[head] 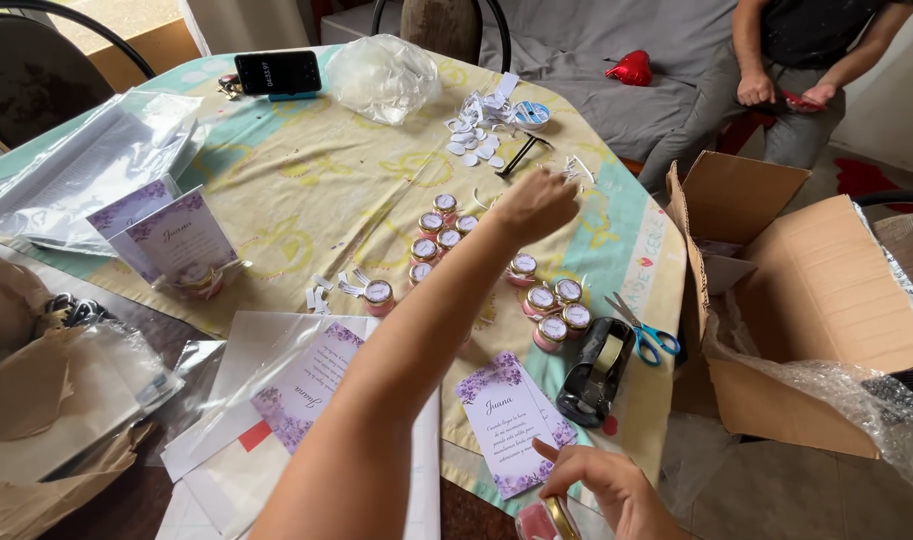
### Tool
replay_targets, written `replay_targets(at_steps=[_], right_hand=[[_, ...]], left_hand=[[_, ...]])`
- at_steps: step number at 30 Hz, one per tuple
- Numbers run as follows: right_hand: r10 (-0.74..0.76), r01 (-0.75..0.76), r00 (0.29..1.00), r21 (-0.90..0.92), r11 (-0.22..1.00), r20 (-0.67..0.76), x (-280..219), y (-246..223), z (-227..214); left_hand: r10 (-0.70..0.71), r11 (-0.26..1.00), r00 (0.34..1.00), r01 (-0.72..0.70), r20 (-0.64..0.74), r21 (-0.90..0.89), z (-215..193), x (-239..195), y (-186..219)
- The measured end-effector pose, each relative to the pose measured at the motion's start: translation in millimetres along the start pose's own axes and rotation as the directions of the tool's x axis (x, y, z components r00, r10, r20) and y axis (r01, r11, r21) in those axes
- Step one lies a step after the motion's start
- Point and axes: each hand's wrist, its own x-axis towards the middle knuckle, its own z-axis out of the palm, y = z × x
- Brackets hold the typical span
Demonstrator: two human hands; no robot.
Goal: Packaging small jars and printed cards into plastic bags
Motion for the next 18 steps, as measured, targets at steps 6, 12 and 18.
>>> replay_targets(at_steps=[6,12,18], right_hand=[[0.115,-0.114,0.991,-0.020,0.993,0.073,1.0,7.0,-5.7],[0.075,-0.075,0.997,0.031,0.997,-0.010,11.1,-3.7,7.4],[-0.038,0.032,0.999,0.130,0.991,0.039,24.3,5.1,2.7]], left_hand=[[-0.464,0.715,0.876,0.459,0.133,-0.527,-43.7,-31.5,-17.2],[-0.580,-0.475,0.458,0.482,0.674,-0.736,-173.7,-52.7,-16.1],[-0.560,-0.587,0.352,0.470,0.750,-0.659,-270.1,-109.3,8.8]])
